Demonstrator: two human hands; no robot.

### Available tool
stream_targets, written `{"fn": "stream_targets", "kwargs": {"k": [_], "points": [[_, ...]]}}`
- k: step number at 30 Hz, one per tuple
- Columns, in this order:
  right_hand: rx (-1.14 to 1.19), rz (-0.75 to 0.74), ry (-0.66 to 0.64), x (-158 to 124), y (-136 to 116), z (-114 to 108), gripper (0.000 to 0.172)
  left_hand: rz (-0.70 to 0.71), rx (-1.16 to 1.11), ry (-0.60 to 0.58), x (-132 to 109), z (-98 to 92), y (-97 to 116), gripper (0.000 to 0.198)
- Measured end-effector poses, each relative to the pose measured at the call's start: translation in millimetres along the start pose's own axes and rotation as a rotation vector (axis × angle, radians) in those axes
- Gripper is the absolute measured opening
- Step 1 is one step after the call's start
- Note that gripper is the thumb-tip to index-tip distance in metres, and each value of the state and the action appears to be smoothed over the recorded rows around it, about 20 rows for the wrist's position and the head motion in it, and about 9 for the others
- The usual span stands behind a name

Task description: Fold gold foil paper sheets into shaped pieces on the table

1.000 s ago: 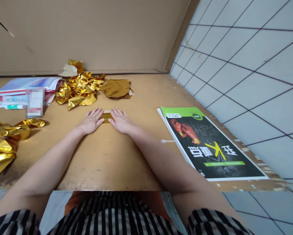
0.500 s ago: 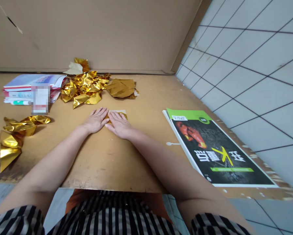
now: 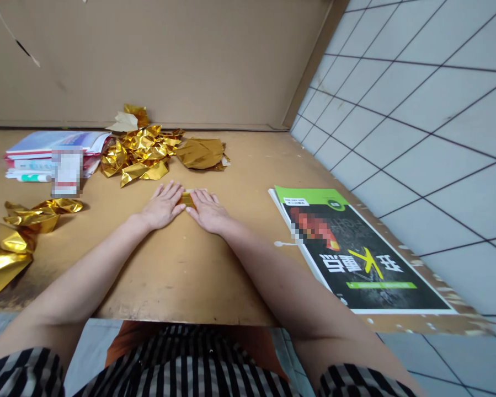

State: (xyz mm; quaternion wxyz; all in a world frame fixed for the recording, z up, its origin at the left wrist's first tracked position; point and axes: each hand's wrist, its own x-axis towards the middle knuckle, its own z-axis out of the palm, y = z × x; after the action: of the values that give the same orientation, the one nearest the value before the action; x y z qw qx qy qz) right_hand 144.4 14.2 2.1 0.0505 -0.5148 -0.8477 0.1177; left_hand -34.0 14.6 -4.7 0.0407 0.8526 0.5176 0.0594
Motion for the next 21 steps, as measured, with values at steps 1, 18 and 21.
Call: {"fn": "stream_targets", "kwargs": {"k": [1, 18, 21], "points": [[0.005, 0.001, -0.005, 0.3, 0.3, 0.5, 0.062, 0.038, -0.011, 0.010, 1.3, 0.7, 5.1, 0.064], [0.012, -0.008, 0.013, -2.0, -1.9, -2.1, 0.060, -0.053, -0.030, -0.077, -6.1, 2.8, -21.4, 0.069], [0.005, 0.019, -0.010, -2.1, 0.2, -2.9, 0.061, -0.064, -0.025, -0.075, -6.0, 4.2, -25.3, 0.068]]}}
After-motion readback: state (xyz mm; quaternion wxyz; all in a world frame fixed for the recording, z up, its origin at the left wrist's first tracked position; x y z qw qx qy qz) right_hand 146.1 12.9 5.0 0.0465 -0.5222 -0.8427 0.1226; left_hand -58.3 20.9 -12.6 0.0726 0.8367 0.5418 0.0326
